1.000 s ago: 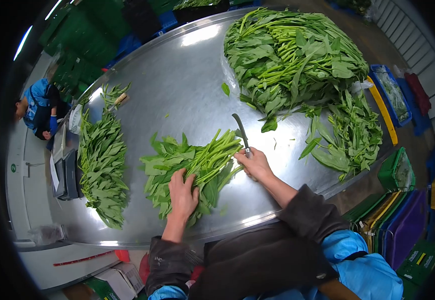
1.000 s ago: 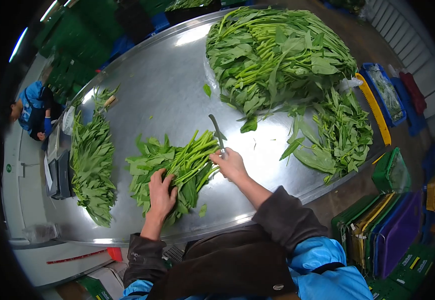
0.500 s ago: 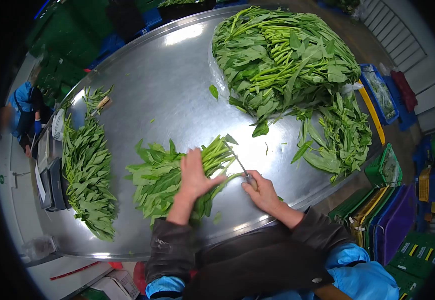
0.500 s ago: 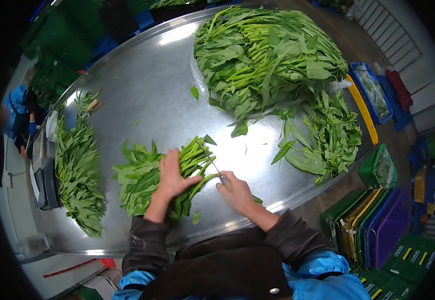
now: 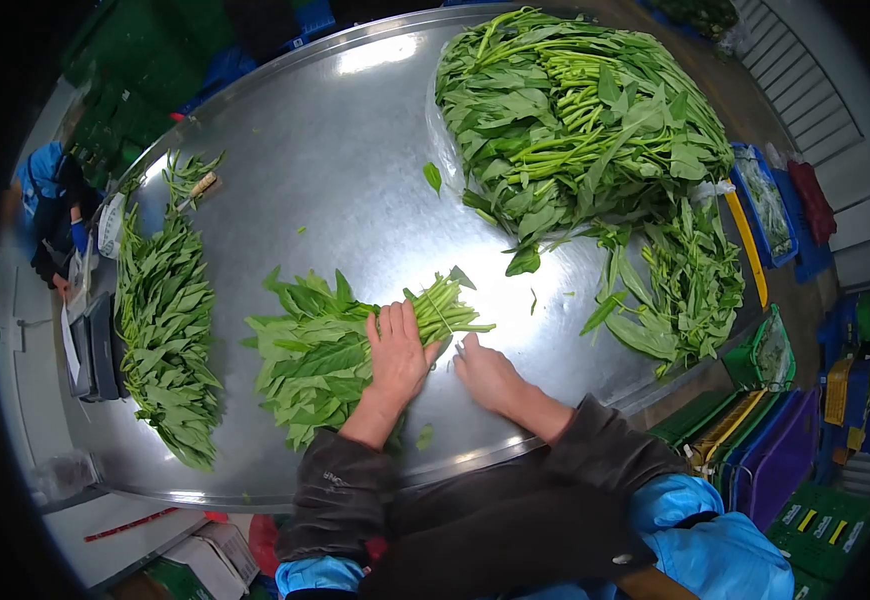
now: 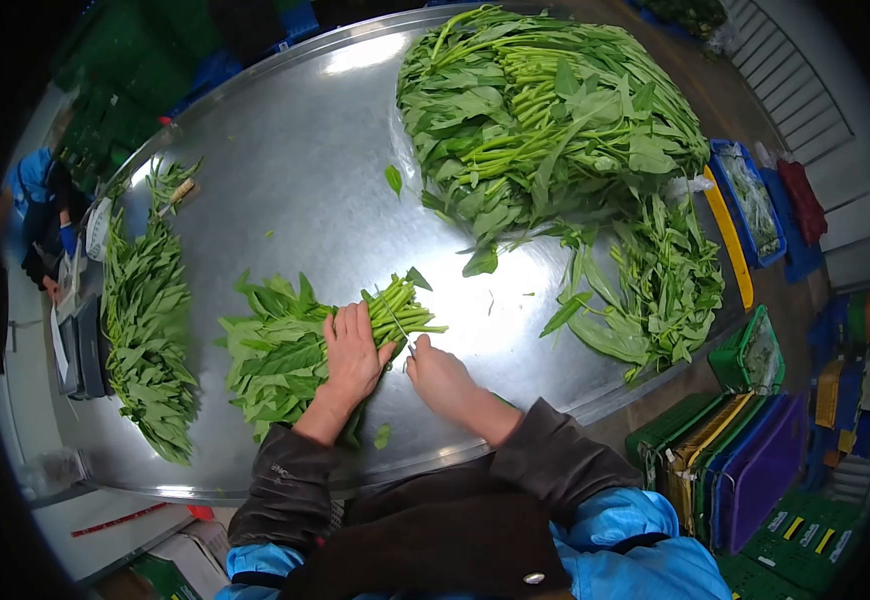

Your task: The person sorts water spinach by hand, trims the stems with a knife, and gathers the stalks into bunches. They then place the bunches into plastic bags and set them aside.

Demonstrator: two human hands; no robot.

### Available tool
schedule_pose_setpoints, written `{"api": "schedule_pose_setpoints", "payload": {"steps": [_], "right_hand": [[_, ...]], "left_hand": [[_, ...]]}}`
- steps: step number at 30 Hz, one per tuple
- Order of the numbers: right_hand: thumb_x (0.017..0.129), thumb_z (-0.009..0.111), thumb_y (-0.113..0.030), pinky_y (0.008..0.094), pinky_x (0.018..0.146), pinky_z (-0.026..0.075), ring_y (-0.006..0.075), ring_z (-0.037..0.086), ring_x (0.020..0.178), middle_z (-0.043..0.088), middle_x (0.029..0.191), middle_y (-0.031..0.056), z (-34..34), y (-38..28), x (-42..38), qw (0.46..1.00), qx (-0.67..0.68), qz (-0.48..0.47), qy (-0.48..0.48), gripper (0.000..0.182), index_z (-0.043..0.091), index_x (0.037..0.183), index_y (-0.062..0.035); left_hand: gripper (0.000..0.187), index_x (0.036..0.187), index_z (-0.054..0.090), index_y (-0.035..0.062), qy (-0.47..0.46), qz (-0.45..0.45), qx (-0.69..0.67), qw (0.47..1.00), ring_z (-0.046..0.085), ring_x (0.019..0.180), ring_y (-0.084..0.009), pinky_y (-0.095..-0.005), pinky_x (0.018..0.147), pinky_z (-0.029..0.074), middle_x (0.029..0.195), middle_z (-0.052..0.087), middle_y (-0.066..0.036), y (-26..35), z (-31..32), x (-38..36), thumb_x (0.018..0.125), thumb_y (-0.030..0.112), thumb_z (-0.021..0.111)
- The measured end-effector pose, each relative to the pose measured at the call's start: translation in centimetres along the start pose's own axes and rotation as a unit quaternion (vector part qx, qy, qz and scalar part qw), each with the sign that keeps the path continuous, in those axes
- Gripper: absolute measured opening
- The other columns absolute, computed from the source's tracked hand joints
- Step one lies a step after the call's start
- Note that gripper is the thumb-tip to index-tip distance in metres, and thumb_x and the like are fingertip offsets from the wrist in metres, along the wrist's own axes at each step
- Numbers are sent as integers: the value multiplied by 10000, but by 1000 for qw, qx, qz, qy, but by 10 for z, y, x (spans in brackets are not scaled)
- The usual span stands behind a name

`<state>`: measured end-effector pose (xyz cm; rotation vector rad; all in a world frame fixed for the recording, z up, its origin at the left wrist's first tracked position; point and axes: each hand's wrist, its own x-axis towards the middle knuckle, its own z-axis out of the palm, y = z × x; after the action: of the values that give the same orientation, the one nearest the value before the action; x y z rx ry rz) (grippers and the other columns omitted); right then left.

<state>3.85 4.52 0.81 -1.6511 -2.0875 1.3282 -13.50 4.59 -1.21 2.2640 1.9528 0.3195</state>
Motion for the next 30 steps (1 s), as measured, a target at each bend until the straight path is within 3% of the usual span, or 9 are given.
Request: {"api": "schedule_pose_setpoints", "payload": {"steps": [7,12,17,20,23,26,28,29,30], "right_hand": [[917,467,-174,529,743,480,468,617,807,621,806,310,1,5,25,999,-44,0,-22,276,421,1028,74],[924,479,-208,538,723,478,481,613,791,634,792,281,-12,36,-63,993,-49,78,-74,272,428,1063,19],[920,514,-239,539,705,467,470,605,766,616,761,276,-60,36,-108,993,-70,53,-78,279,442,1036,5],[876,585,-202,518,707,472,433,608,778,627,817,244,-73,35,-85,993,-56,72,70,270,482,1008,10],[815,666,-163,461,748,471,373,604,848,608,955,180,-67,62,-75,952,-217,-9,214,393,513,1141,-6],[809,671,-143,426,772,478,353,598,865,606,940,177,-71,23,-78,938,-185,-114,270,399,533,1152,6],[860,614,-243,414,714,499,357,628,783,651,831,178,-43,4,-75,996,47,32,68,301,626,1013,16],[902,580,-317,382,630,514,287,661,662,668,750,156,-12,16,-66,995,89,-34,35,337,653,958,7],[914,564,-406,342,618,528,212,671,622,684,764,145,0,-3,-61,970,198,80,-113,435,667,934,16]], "left_hand": [[852,1363,328,-94,-5,-14,73,997,336,1275,-344,-589,1085,185,1327,396,-206,6,6,-1,818,491,620],[836,1372,301,-86,-11,-51,44,998,334,1280,-351,-585,1079,194,1329,391,-202,10,6,1,806,404,674],[837,1376,292,-85,6,-57,16,998,309,1308,-367,-589,1087,176,1360,370,-217,7,10,-2,807,394,677],[879,1422,241,-87,-27,-64,-26,997,213,1398,-387,-568,1131,102,1468,281,-257,3,-15,-2,839,455,615],[866,1449,224,-42,52,-76,-104,990,189,1417,-371,-510,1159,94,1510,225,-255,-21,-60,-9,846,427,632],[579,1327,461,-27,82,-167,-170,968,383,1313,-394,-439,1095,293,1370,462,-244,-89,-87,-17,917,370,558],[521,1243,538,-37,46,-205,-219,953,433,1262,-404,-451,1070,322,1337,496,-236,-146,-77,-22,935,383,524],[510,1203,564,-44,22,-159,-155,975,456,1229,-411,-456,1057,335,1310,511,-244,-173,-66,-25,936,388,520],[504,1162,591,-51,0,-111,-89,990,478,1196,-417,-460,1044,348,1283,527,-252,-188,-61,-27,936,394,516]]}}
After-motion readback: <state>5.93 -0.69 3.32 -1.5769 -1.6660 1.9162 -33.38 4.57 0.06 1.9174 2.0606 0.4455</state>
